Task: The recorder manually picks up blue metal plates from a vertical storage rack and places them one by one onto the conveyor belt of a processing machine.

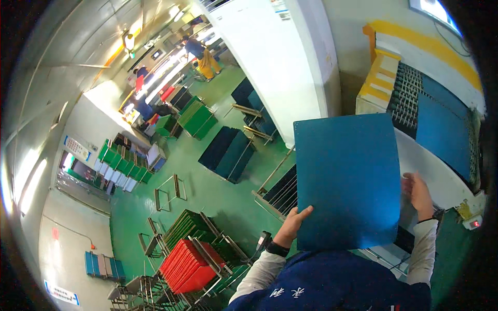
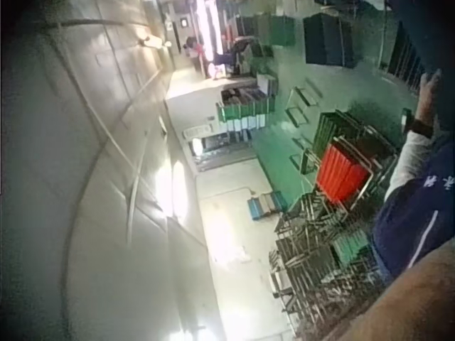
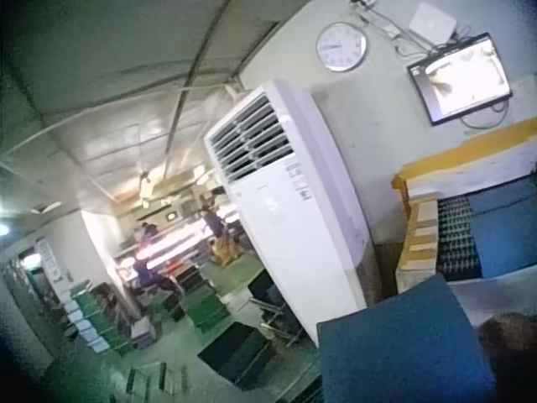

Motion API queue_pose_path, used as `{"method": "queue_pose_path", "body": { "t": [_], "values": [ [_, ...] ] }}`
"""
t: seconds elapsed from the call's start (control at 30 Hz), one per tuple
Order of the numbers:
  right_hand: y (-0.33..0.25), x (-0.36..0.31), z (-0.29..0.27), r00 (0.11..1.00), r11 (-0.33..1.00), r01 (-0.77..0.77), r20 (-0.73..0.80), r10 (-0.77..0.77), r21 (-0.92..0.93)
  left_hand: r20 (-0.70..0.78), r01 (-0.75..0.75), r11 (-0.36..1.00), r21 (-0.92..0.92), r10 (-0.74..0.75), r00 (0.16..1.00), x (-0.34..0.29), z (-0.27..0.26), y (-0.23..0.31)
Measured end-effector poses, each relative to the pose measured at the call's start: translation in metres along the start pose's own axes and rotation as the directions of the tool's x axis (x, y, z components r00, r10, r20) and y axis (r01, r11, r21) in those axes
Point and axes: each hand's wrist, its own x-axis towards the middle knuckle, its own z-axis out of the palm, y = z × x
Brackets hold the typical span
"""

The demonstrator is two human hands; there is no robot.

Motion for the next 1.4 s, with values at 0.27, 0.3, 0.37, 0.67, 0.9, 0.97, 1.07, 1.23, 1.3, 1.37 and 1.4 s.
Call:
{"method": "queue_pose_path", "body": {
  "t": [0.27, 0.3, 0.37, 0.67, 0.9, 0.97, 1.07, 1.23, 1.3, 1.37, 1.4],
  "values": [
    [-0.007, -0.023, 0.123, 0.959, 0.979, 0.195, 0.196, -0.204, 0.063, 0.108, -0.031, 0.999, 0.015, 0.030, 0.994, -0.029, -0.049, 0.008],
    [-0.010, -0.029, 0.137, 0.958, 0.979, 0.193, 0.205, -0.201, 0.058, 0.097, -0.031, 0.999, 0.040, 0.027, 0.995, -0.032, -0.057, 0.006],
    [-0.019, -0.041, 0.163, 0.946, 0.986, 0.154, 0.297, -0.128, -0.067, 0.095, -0.054, 0.999, 0.007, 0.053, 0.994, -0.036, -0.069, -0.003],
    [0.007, -0.056, 0.194, 0.979, 0.982, 0.157, 0.144, -0.141, -0.104, 0.094, 0.024, 0.998, -0.062, -0.018, 0.995, -0.053, -0.092, -0.005],
    [0.014, -0.088, 0.123, 0.990, 0.991, 0.103, -0.091, -0.111, -0.091, 0.287, 0.047, 0.996, -0.080, -0.022, 0.958, -0.007, -0.124, -0.060],
    [0.012, -0.120, 0.117, 0.963, 0.979, 0.198, -0.196, -0.185, 0.050, 0.331, 0.116, 0.982, -0.148, -0.061, 0.941, -0.007, -0.128, -0.072],
    [0.030, -0.142, 0.059, 0.779, 0.753, 0.431, -0.217, -0.589, -0.496, 0.316, 0.154, 0.947, -0.281, -0.060, 0.947, -0.016, -0.140, -0.083],
    [0.056, -0.150, -0.054, 0.843, 0.814, 0.423, -0.502, -0.193, 0.398, 0.325, 0.210, 0.933, -0.293, -0.109, 0.939, -0.017, -0.147, -0.109],
    [0.064, -0.166, -0.070, 0.796, 0.744, 0.504, -0.569, -0.205, 0.438, 0.311, 0.253, 0.932, -0.258, -0.168, 0.935, -0.016, -0.142, -0.116],
    [0.074, -0.175, -0.091, 0.763, 0.676, 0.563, -0.613, -0.204, 0.475, 0.269, 0.282, 0.930, -0.235, -0.217, 0.939, -0.013, -0.139, -0.123],
    [0.079, -0.177, -0.106, 0.749, 0.660, 0.595, -0.615, -0.248, 0.458, 0.264, 0.280, 0.936, -0.212, -0.221, 0.939, -0.005, -0.137, -0.129]
  ]
}}
